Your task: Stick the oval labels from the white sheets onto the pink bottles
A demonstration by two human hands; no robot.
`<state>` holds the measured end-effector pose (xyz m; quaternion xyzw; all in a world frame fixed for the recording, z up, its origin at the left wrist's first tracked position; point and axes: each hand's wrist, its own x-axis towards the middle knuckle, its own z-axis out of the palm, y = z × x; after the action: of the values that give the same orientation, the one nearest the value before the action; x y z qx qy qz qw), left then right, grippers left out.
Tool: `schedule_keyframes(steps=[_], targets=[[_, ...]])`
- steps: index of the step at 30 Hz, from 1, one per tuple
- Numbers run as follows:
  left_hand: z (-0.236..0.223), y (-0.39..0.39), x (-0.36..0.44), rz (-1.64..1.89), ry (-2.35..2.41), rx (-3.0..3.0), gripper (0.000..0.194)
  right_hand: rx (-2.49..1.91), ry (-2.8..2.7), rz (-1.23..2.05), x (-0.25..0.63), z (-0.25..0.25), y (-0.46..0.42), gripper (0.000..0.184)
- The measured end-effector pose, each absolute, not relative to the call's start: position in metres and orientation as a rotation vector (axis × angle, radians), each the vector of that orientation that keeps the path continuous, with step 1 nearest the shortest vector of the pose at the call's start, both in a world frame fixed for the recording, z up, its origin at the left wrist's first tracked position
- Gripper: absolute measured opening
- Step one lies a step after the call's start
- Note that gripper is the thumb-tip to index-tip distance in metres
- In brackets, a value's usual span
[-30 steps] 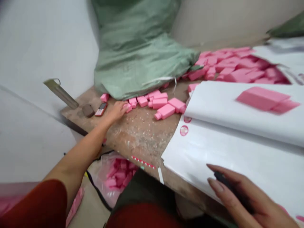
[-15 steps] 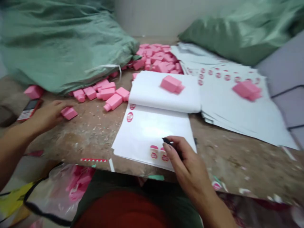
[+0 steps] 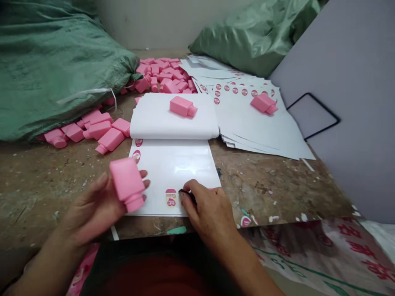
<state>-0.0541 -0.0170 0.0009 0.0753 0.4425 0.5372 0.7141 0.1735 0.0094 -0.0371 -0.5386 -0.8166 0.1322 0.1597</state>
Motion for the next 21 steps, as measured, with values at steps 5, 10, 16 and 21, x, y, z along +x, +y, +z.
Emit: schedule_keyframes(steps=[5,10,16,21], targets=[[-0.014,-0.008,-0.02,1.144,1.02,0.122,0.035,-1.449,-2.371,0.212,0.169,-0.037,0.009,0.021],[-0.018,-0.007,-0.017,1.153,1.076,0.138,0.03,-1.392,-2.346,0.129,0.165,-0.039,0.009,0.021],[-0.019,-0.009,-0.019,1.145,1.054,0.144,0.026,-1.395,-2.337,0.098,0.164,-0.038,0.01,0.02],[-0.022,-0.01,-0.02,1.142,1.028,0.159,0.028,-1.385,-2.342,0.086,0.16,-0.039,0.011,0.019]])
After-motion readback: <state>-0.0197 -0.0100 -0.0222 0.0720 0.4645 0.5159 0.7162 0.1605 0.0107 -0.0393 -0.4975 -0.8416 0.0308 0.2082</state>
